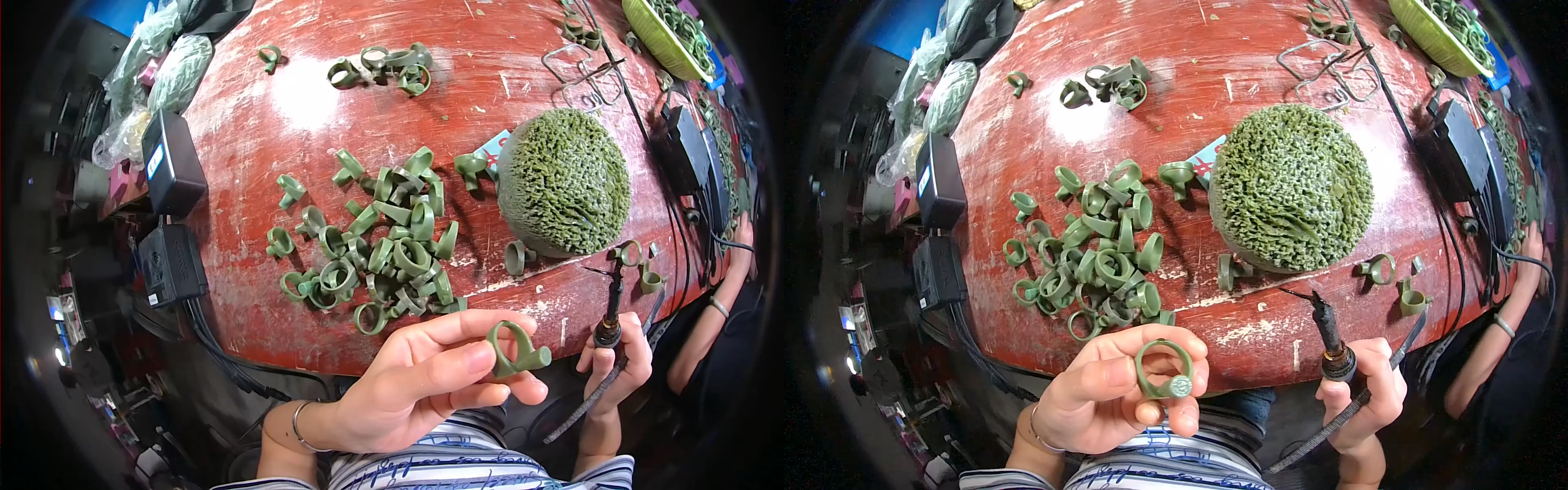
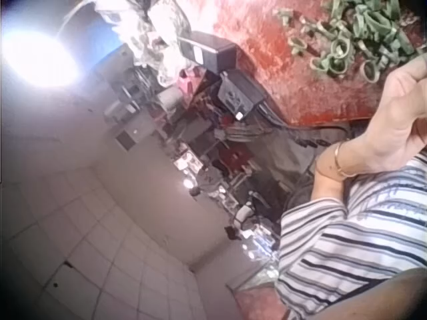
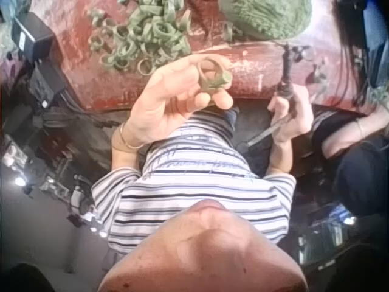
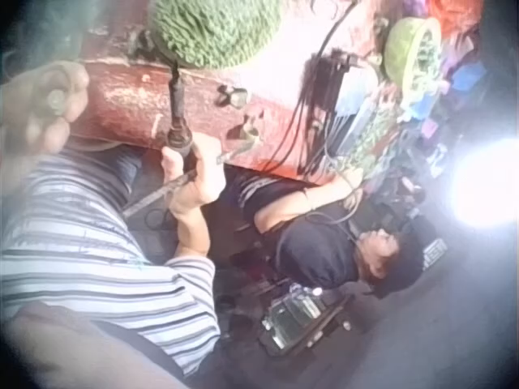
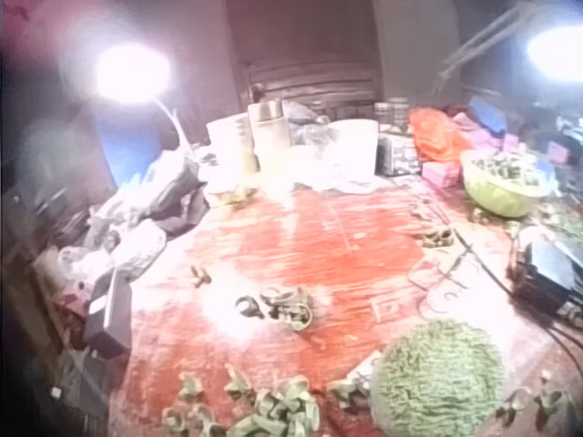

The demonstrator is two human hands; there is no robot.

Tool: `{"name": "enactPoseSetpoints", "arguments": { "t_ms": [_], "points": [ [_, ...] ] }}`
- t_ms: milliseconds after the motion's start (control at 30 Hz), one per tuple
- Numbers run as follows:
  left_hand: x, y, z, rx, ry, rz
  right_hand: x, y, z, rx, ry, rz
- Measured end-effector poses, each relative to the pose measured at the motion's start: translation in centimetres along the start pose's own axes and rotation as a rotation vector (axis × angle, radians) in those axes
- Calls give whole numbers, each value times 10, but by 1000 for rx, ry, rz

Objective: Using a heated tool to fuse small green leaf-shaped components into a spherical decorative object.

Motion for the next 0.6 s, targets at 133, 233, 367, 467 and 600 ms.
{"name": "enactPoseSetpoints", "arguments": {
  "t_ms": [133,233,367,467,600],
  "points": [
    [1,1,2,-20,-4,-24,-1,0,1,4,14,-14],
    [1,1,0,-26,19,-13,1,1,1,3,26,8],
    [5,1,-2,-8,-40,91,1,2,0,6,33,-4],
    [11,0,-9,25,-123,237,1,2,0,6,24,-2],
    [31,5,-13,136,-596,658,-1,1,0,7,37,12]
  ]
}}
Point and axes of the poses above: each hand's wrist, its own y-axis away from the middle knuckle, its own z-axis out of the palm, x = y × z, the point moved 8 cm from there along -y, towards the middle knuckle, and after that the axes turned 8 degrees about -y, right-handed, at the moved point
